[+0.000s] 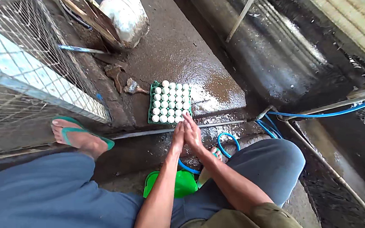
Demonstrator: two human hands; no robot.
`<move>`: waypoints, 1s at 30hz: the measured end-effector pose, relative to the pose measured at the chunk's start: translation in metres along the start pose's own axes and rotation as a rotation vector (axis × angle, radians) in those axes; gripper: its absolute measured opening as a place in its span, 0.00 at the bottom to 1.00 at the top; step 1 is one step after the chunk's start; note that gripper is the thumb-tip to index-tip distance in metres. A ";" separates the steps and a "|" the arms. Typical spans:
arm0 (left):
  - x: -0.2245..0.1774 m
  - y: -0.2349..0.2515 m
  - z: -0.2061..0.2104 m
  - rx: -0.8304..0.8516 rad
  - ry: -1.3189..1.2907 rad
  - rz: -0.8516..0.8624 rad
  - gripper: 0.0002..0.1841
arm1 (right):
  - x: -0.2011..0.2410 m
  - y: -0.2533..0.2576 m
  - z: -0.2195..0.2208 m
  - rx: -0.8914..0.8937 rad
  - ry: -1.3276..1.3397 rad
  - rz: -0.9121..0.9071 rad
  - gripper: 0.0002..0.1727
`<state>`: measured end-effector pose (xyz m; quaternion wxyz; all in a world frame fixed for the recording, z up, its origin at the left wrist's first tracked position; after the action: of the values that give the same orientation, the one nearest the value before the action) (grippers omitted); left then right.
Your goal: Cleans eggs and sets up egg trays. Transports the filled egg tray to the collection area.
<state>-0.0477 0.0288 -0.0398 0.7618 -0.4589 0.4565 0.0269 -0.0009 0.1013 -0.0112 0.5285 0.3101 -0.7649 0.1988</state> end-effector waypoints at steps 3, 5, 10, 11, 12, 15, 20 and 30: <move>-0.007 0.000 0.007 -0.008 0.015 0.000 0.23 | -0.008 0.014 -0.008 -0.051 0.005 0.105 0.25; -0.004 -0.001 0.005 0.005 -0.068 0.006 0.23 | 0.008 0.000 -0.003 0.039 -0.090 0.046 0.27; -0.005 -0.001 0.012 0.006 0.031 0.016 0.23 | -0.007 0.018 -0.014 0.001 -0.093 0.154 0.27; -0.002 0.002 0.010 -0.024 0.018 0.034 0.22 | 0.001 0.014 -0.012 0.026 -0.137 0.133 0.27; 0.002 0.004 0.006 -0.038 -0.013 0.036 0.23 | 0.011 0.008 -0.007 0.073 -0.164 0.097 0.29; 0.004 -0.002 0.002 -0.036 0.029 -0.024 0.24 | 0.004 0.010 0.000 0.112 -0.120 0.113 0.29; 0.000 -0.004 0.000 -0.031 -0.079 -0.011 0.24 | 0.021 0.001 0.003 0.117 -0.187 -0.008 0.30; 0.006 0.004 0.009 0.226 -0.190 -0.269 0.14 | -0.058 0.023 -0.029 -0.309 0.471 0.497 0.12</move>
<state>-0.0405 0.0351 -0.0454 0.8447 -0.4229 0.3174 -0.0834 0.0176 0.1521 -0.0540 0.6660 -0.0228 -0.6953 0.2693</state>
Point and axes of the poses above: each hand's wrist, its own y-axis towards the middle knuckle, its own z-axis out of the palm, x = y × z, the point moved 9 cm from there along y, towards the middle knuckle, and after that the axes turned 15 degrees about -z, right-handed, at the moved point
